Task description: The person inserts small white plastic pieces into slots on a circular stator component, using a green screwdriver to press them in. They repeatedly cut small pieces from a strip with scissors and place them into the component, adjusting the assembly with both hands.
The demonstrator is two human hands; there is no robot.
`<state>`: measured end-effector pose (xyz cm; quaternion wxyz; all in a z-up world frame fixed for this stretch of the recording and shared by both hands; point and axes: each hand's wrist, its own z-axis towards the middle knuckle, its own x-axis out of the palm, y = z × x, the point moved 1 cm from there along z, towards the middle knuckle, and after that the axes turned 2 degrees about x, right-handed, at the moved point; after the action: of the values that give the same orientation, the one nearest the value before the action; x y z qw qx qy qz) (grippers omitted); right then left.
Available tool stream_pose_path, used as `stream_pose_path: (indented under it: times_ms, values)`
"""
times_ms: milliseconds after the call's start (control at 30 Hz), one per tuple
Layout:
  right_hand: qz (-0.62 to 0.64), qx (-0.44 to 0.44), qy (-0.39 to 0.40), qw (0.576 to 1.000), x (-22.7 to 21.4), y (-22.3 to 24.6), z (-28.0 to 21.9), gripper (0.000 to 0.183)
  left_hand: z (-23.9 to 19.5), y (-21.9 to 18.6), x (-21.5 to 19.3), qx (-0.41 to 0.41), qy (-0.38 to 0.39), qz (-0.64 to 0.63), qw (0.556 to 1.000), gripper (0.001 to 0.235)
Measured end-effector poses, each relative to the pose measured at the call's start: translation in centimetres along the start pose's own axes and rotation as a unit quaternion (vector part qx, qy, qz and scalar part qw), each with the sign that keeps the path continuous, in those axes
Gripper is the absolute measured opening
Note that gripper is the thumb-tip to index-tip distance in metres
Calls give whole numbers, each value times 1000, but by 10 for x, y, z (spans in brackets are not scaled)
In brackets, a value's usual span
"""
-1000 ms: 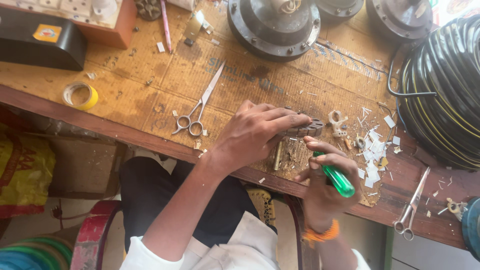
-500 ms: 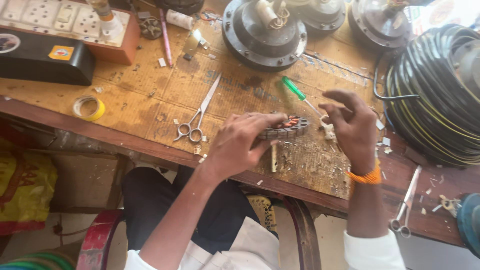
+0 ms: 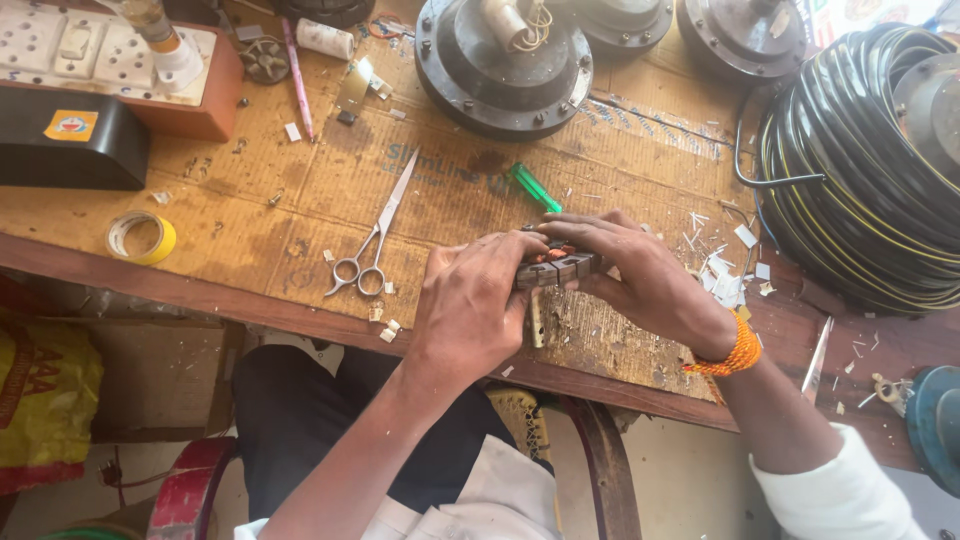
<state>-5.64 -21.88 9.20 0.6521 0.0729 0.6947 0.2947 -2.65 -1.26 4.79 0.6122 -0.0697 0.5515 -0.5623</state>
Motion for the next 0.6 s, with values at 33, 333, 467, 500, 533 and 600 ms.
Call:
stream_pose_path:
  times_ms: [33,333,467,500,533,600]
  values:
    - [9,8,11,1000,-1,1,3,68,1,0,-1,-5,5,-1,1000,41]
    - [26,62,40,997,6,-13,0,60,1,3,3,-11,10,-22,1000,39]
    - [25,84,-4,996,9,-3,-2,57,5,0,14,14,-32,17,999,37]
    - [25,80,-14,996,11,2,0,57,7,-3,14,21,-43,25,999,34]
    - [20,71,-12,997,12,7,4,55,6,-5,12,28,-54,32,998,32]
    - [-8,53,-13,998,6,12,8,51,10,-6,9,55,-42,72,995,34]
